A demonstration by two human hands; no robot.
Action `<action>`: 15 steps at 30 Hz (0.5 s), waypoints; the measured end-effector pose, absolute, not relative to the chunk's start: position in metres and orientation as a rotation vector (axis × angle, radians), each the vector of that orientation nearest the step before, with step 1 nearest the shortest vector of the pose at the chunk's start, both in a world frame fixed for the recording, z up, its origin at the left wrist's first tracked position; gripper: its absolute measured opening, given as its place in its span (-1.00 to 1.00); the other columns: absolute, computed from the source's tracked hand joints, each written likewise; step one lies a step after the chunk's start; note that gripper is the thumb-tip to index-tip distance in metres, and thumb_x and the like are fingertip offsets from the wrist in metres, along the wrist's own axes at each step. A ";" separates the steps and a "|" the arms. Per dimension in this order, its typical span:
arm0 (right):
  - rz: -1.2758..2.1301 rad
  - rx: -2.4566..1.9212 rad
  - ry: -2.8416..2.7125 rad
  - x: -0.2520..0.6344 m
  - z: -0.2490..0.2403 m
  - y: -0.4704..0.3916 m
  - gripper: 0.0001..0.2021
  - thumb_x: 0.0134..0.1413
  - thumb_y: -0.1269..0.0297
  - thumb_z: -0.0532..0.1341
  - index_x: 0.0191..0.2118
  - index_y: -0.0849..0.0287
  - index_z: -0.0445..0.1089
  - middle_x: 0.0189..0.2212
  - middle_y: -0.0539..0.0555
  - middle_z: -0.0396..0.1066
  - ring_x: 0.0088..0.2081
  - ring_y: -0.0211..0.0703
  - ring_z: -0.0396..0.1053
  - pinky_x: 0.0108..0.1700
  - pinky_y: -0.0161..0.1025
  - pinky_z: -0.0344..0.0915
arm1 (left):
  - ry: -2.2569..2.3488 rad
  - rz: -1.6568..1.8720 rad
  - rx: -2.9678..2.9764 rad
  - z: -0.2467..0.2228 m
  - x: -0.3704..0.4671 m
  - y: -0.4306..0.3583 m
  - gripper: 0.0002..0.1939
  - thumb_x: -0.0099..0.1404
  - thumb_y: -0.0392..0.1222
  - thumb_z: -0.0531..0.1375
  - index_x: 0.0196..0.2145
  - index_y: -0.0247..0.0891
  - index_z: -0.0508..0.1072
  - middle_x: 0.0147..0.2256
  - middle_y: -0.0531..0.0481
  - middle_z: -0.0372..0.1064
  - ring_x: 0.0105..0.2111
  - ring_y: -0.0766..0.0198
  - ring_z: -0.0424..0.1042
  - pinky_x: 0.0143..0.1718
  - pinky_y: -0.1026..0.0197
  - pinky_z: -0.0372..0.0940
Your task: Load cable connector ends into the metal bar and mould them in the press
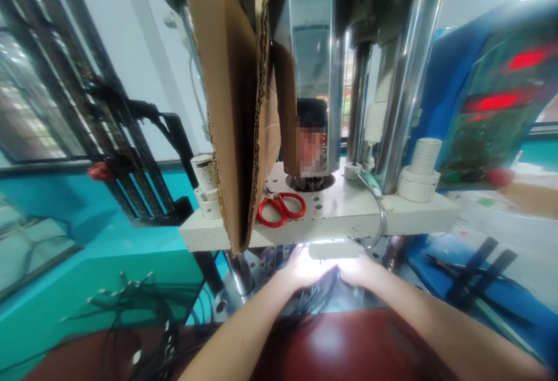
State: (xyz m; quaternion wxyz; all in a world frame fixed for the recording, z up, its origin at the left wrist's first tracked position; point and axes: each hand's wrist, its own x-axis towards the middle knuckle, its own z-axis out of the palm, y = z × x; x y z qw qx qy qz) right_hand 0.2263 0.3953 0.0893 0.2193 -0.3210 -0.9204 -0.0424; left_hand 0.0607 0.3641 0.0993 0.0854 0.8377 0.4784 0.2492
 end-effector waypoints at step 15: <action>-0.042 -0.944 -2.455 0.222 0.091 0.414 -0.84 0.13 0.44 0.06 -0.27 0.22 0.39 -0.38 0.03 0.44 -0.38 -0.26 0.39 -0.23 -0.20 0.35 | 1.982 0.703 2.350 0.094 0.019 0.341 -0.51 0.23 0.06 -0.06 0.02 -0.28 0.22 -0.01 -0.16 0.26 0.02 0.09 0.20 0.07 0.02 0.07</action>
